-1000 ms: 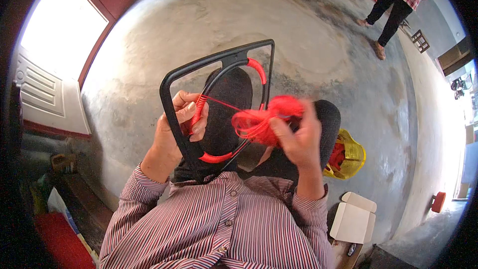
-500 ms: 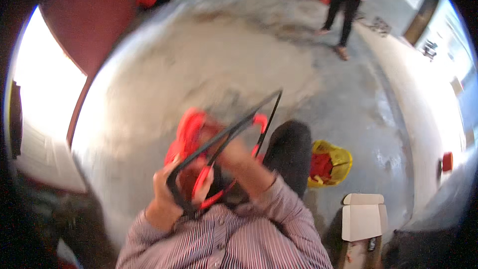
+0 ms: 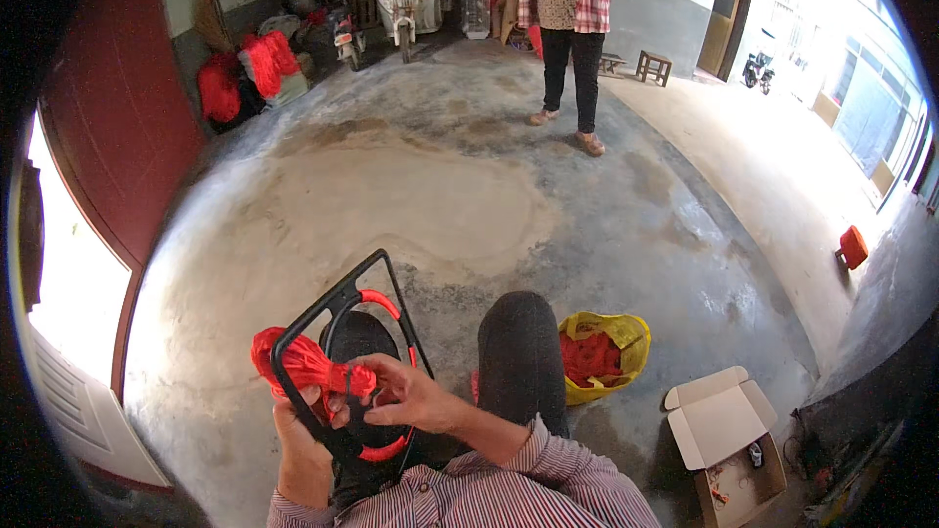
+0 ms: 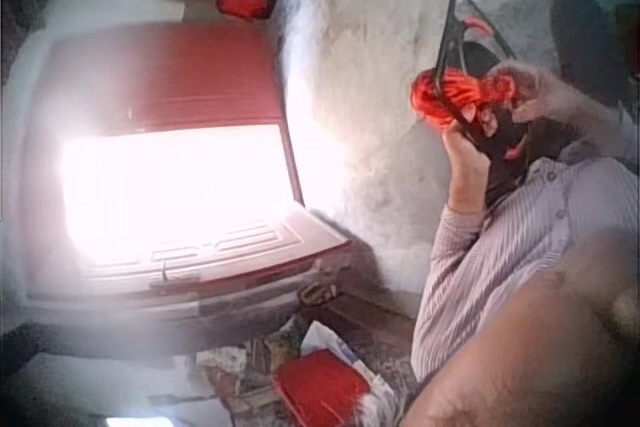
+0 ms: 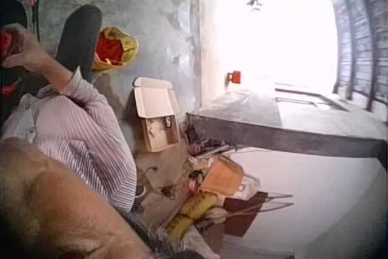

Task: Winding red plastic cord around a black circular rim.

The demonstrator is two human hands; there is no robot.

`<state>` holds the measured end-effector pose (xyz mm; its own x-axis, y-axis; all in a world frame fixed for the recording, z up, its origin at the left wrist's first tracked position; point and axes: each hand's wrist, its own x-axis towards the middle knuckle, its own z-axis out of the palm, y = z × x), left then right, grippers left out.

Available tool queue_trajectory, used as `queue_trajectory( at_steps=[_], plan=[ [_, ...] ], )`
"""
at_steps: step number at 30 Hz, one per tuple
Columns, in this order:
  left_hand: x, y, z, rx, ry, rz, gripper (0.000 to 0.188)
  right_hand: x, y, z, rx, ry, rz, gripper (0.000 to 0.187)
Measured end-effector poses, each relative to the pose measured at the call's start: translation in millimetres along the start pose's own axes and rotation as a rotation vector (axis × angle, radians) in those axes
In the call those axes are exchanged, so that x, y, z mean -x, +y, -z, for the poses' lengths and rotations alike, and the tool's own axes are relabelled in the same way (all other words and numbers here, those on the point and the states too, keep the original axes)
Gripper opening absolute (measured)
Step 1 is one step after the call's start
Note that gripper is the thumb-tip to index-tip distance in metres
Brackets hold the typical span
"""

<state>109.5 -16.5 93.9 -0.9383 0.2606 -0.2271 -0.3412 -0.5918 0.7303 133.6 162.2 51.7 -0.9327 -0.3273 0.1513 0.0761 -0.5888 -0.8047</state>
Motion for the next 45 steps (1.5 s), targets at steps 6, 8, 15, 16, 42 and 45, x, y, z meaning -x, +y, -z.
queue_trajectory(
  at_steps=[6, 8, 15, 16, 42, 45],
  plan=[
    [6.1, 2.3, -10.5, 0.055, -0.081, 0.08, 0.03, -12.6, -19.7, -19.2, 0.112, 0.098, 0.324, 0.047],
    [5.6, 3.3, -8.0, 0.162, -0.144, 0.12, 0.033, -13.4, -44.6, -11.5, 0.138, 0.194, 0.409, 0.044],
    [-5.1, 12.7, 8.2, -0.053, -0.257, -0.011, 0.035, 0.4, -71.5, 6.3, -0.275, 0.089, 0.341, 0.043],
    [-7.9, 14.8, 9.3, -0.096, -0.272, 0.013, 0.034, 5.6, -61.3, 3.1, -0.21, 0.086, 0.24, 0.043],
    [3.1, 29.9, 18.0, -0.111, -0.287, 0.131, 0.037, 28.4, 40.6, 65.4, 1.246, 0.318, -0.228, 0.044],
    [16.1, 21.3, -1.5, -0.098, -0.229, -0.009, 0.038, -5.1, 27.5, 45.1, 0.918, 0.318, -0.086, 0.032]
  ],
)
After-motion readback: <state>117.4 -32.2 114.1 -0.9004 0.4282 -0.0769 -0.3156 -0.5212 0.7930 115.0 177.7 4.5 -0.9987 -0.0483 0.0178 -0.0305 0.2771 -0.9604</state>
